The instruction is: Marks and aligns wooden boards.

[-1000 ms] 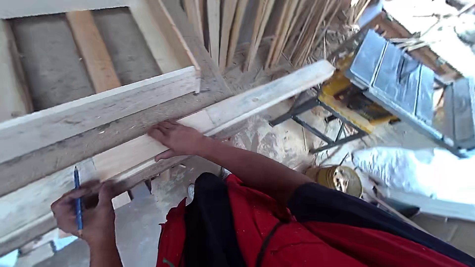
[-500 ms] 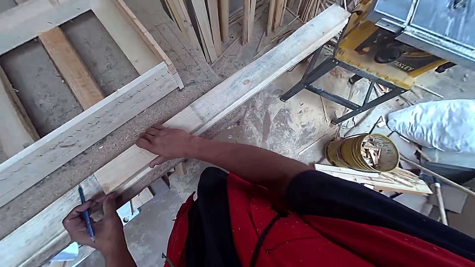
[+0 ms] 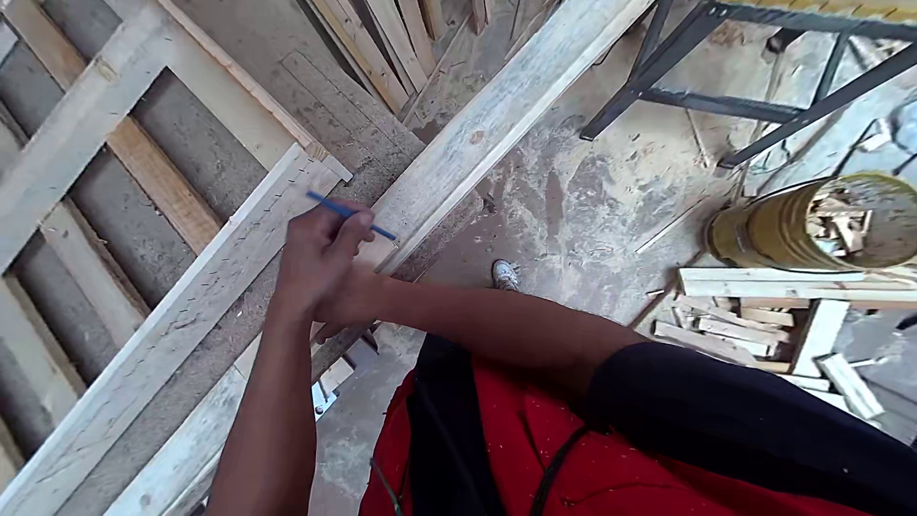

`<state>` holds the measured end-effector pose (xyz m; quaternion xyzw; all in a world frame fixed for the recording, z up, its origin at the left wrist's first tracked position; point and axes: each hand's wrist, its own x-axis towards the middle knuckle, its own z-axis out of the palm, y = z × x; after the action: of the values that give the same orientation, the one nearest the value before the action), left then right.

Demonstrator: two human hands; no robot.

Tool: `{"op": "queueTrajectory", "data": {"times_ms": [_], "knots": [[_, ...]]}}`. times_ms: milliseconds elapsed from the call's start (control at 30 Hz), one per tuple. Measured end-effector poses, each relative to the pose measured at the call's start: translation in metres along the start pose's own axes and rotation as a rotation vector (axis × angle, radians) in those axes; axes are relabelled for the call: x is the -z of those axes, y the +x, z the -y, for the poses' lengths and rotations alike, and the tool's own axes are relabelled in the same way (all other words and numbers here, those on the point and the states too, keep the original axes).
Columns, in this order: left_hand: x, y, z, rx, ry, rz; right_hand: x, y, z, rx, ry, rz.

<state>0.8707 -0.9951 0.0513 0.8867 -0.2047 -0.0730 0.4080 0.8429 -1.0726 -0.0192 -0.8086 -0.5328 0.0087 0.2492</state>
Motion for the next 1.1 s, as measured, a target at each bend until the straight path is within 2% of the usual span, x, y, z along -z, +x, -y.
{"op": "queueTrajectory", "data": {"times_ms": [133, 233, 267, 367, 433, 567, 633, 733, 833, 933, 1033, 1100], "knots": [[-0.007, 0.044, 0.026, 0.141, -0.039, 0.254, -0.012, 0.002, -0.006, 0.067, 0.009, -0.109], [0.001, 0.056, 0.035, 0.121, 0.015, 0.255, -0.023, 0.011, -0.01, 0.071, -0.061, -0.105], [0.008, 0.059, 0.033, 0.09, 0.141, 0.211, -0.025, 0.014, -0.011, 0.069, -0.063, -0.083], [0.028, 0.063, 0.013, -0.007, 0.771, 0.092, -0.032, 0.015, -0.013, 0.064, -0.061, -0.09], [0.031, 0.046, -0.004, -0.044, 0.881, 0.016, -0.034, 0.015, -0.012, 0.074, -0.082, -0.083], [0.036, -0.003, -0.024, -0.109, 0.602, -0.173, -0.03, 0.015, -0.013, 0.069, -0.088, -0.047], [0.04, -0.028, -0.026, -0.053, 0.471, -0.263, -0.029, 0.015, -0.013, 0.078, -0.054, -0.033], [0.036, -0.063, -0.022, 0.032, 0.338, -0.504, -0.011, 0.005, -0.027, 0.057, -0.015, -0.022], [0.012, -0.099, -0.01, 0.148, 0.262, -0.721, 0.023, -0.034, -0.071, 0.017, -0.047, -0.027], [-0.029, -0.118, -0.001, 0.248, 0.211, -0.796, 0.074, -0.094, -0.141, 0.008, -0.065, -0.031], [-0.077, -0.107, 0.002, 0.266, 0.143, -0.844, 0.127, -0.15, -0.201, -0.03, -0.106, 0.022], [-0.108, -0.091, 0.004, 0.267, 0.143, -0.871, 0.147, -0.173, -0.227, -0.025, -0.126, 0.026]]}}
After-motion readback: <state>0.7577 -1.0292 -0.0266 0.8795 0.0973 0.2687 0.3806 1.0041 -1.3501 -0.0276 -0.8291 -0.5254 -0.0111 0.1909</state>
